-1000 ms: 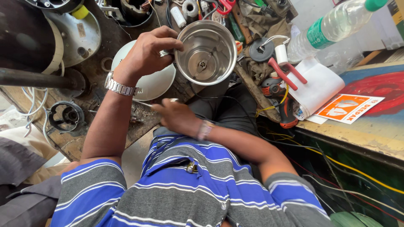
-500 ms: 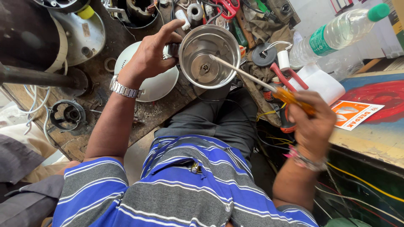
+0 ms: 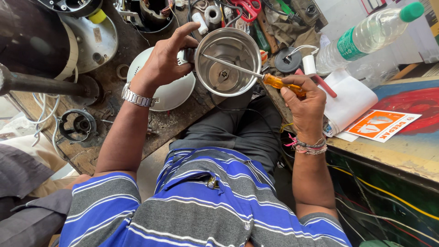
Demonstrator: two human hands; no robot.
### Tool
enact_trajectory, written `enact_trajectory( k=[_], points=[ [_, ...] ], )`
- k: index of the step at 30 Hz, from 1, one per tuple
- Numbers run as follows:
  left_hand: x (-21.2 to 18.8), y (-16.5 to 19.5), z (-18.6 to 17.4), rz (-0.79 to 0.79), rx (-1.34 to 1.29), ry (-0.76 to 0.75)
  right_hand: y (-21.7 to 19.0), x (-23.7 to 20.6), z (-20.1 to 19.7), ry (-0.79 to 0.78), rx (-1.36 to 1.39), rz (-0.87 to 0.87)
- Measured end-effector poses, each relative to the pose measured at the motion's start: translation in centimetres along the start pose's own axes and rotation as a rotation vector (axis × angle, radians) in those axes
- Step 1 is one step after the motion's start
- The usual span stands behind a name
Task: The person assembles a small appliance by inserting a motor into a metal pot, using a screwdriver to adjust internal components, and fitting a white plastic housing over the assembly. The person then picks up a power cord and plugs it into a wall socket.
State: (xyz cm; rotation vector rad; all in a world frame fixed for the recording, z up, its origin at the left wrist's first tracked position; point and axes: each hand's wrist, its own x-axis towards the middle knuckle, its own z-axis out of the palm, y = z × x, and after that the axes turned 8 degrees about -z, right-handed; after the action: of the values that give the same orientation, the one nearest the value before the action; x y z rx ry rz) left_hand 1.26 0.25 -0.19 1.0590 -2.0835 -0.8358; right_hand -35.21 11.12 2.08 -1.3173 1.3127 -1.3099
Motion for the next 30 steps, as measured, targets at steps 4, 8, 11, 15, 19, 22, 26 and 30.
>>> enact_trajectory(
  k=[4,8,11,15,19,22,26,30],
  points=[
    [0.1,0.0,0.0,0.002,0.015,0.002,-0.1,0.2,-0.1,-0.029,0.023,-0.023],
    [0.2,0.1,-0.2,0.005,0.026,0.020,0.0,0.7,0.0,-0.022,0.031,0.005],
    [0.4,0.0,-0.5,0.005,0.003,0.007,0.0,1.1,0.2,-0.037,0.020,0.014],
    [0.8,-0.4,-0.4,-0.001,0.014,0.017,-0.7,2.2,0.3,-0.071,0.014,0.051],
    [1.0,-1.0,-0.7,-0.035,-0.041,0.003,-1.5,3.4,0.4,-0.170,-0.011,-0.073],
    [1.2,-1.1,-0.8,-0.053,-0.130,0.005,-1.6,4.0,-0.4,-0.224,-0.036,-0.115],
    [1.8,-1.1,-1.1,-0.064,-0.116,0.008,0.0,4.8,-0.5,-0.177,0.048,-0.024],
    [2.3,-1.0,-1.5,-0.024,0.017,-0.007,1.5,5.1,0.4,-0.043,-0.062,0.036]
  ],
)
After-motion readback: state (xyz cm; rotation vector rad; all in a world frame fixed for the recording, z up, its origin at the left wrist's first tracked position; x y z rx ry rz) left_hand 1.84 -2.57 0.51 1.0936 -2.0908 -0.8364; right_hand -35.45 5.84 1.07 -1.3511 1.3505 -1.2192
